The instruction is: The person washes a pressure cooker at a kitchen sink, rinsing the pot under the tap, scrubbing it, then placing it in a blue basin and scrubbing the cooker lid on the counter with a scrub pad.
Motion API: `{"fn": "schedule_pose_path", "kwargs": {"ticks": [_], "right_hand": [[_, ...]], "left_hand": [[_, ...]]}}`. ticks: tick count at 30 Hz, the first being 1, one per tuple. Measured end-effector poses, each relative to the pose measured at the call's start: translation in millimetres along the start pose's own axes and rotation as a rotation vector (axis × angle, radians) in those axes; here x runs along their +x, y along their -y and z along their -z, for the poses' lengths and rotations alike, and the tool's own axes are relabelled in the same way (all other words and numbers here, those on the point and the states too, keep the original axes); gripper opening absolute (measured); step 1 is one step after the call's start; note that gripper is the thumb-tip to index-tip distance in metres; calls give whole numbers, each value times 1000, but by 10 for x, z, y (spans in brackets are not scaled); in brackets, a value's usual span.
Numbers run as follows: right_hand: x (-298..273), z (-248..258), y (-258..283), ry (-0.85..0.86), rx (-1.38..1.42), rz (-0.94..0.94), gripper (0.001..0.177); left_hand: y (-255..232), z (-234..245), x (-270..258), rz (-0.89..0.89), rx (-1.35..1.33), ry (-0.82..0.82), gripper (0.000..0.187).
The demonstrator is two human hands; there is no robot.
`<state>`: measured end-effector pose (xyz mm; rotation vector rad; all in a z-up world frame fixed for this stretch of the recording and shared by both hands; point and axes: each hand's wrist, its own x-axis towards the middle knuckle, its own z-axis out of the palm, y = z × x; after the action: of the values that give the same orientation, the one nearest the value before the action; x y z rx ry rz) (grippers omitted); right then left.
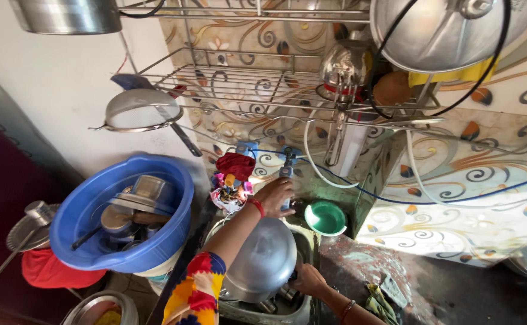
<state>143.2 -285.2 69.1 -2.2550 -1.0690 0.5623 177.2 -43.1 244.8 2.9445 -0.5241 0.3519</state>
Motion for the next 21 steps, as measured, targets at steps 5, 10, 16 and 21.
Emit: {"fn": "schedule_pose_path", "kwargs": {"ticks": [5, 10, 16, 21], "right_hand": [[54, 22, 111, 26, -84, -11, 40], [142, -97, 197, 2, -65, 21, 40], [247, -387, 442, -20, 24, -17, 43], [283, -487, 754, -109, -20, 11, 39]], "left_hand": [[-98, 39, -5, 35, -335, -211, 62], [205, 88, -485, 134, -580, -263, 53], [912, 129, -1634, 363, -566, -579, 34], [1418, -225, -2682, 474, -652, -720, 27]]}}
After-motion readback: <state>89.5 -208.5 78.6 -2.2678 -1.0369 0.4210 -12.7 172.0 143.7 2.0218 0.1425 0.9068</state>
